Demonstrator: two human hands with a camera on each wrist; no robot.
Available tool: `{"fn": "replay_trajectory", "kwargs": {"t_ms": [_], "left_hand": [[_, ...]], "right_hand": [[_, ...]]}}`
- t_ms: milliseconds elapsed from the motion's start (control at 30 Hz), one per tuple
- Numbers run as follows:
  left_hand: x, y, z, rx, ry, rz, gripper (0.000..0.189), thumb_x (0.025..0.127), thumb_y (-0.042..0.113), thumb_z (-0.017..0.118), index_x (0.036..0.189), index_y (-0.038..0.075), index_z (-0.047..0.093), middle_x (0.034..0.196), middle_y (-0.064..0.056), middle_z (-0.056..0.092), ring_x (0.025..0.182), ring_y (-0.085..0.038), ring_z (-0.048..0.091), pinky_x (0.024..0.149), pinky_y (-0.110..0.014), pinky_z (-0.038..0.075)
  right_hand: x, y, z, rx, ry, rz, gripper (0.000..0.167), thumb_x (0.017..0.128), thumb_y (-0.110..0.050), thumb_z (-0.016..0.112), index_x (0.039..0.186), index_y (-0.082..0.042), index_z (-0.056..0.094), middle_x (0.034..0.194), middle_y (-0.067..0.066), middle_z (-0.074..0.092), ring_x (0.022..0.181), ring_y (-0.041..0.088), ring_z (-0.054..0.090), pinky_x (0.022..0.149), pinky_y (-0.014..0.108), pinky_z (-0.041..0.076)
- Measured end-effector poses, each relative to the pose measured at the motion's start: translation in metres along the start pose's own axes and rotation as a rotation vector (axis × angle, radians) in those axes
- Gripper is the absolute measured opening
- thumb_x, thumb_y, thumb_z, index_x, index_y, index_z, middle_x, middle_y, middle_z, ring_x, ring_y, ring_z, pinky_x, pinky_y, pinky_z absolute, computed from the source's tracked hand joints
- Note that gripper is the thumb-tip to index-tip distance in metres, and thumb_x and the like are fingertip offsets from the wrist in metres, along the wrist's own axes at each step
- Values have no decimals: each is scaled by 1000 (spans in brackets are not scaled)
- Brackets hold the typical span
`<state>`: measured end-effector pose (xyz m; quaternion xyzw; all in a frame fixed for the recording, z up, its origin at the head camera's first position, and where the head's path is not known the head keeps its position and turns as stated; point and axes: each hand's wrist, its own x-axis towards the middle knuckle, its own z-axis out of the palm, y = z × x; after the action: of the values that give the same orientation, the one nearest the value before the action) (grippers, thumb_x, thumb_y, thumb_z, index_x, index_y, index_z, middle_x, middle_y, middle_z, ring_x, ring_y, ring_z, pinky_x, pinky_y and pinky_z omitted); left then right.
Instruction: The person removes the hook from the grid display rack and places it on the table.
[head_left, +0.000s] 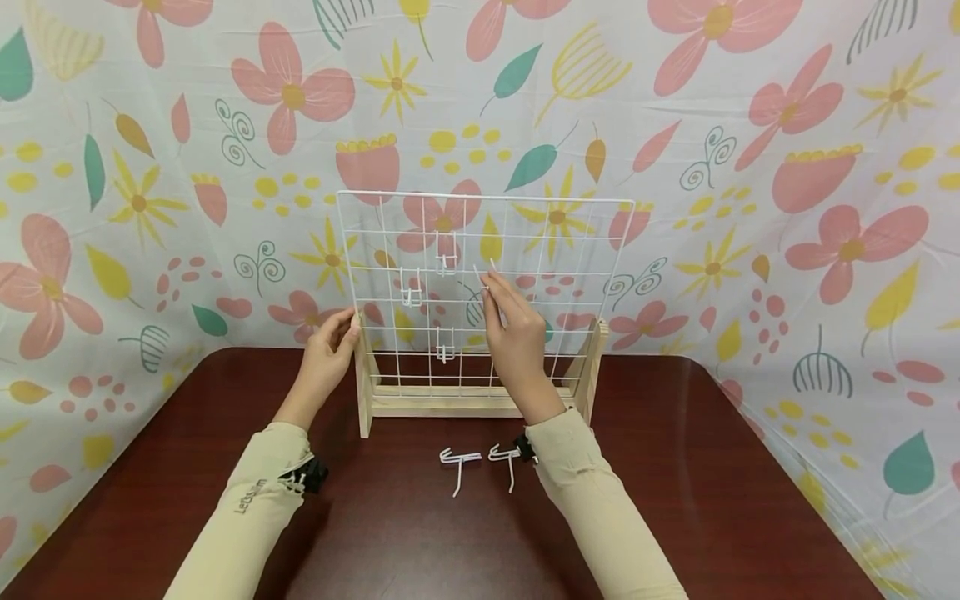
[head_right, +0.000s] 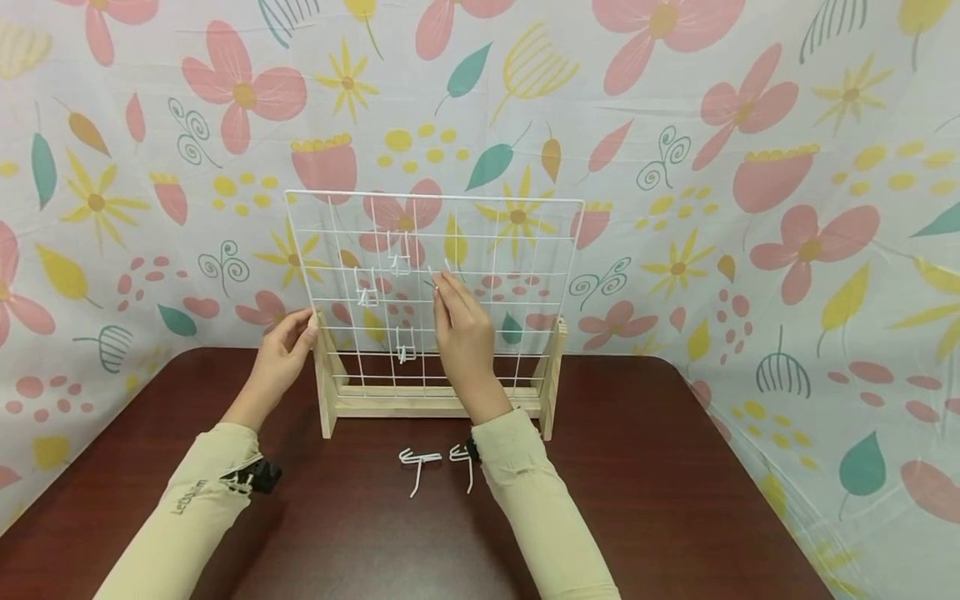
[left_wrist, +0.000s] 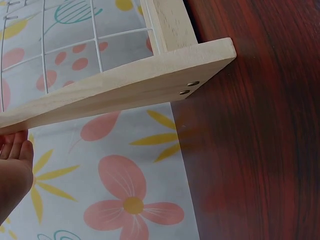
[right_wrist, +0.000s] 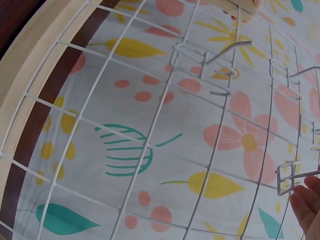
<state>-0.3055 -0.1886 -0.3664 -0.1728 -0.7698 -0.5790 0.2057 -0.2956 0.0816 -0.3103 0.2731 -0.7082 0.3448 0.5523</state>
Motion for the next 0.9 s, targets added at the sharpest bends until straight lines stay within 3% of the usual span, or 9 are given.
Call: {"fn": "replay_trajectory", "kwargs": {"t_ms": [400,633,900], "left_hand": [[0,-2,0,-8,7,13,40,100,6,49,136,-11,44,130,-31,52,119,-38,51,84,-5,42],[-8,38,0,17,-19,-25,39,100,-1,45,136,-17,40,131,-36,48,122,-41,48,83,-4,41],[-8,37,0,-4,-13,-26,39,100,-1,46,135,-17,40,131,-37,48,122,-42,47,83,-4,41]], "right_hand": [[3,0,0,25,3,5,20,91,-3,65,109,4,70,115,16,68,105,27,65,88,31,53],[5,-1,-3,33,-3,11,21,90,-2,66,110,3,71,115,15,68,106,26,65,90,28,52],[3,-3,-9,45,-19,-16,22,92,-3,64,113,2,70,117,15,67,106,26,65,87,32,54]]}}
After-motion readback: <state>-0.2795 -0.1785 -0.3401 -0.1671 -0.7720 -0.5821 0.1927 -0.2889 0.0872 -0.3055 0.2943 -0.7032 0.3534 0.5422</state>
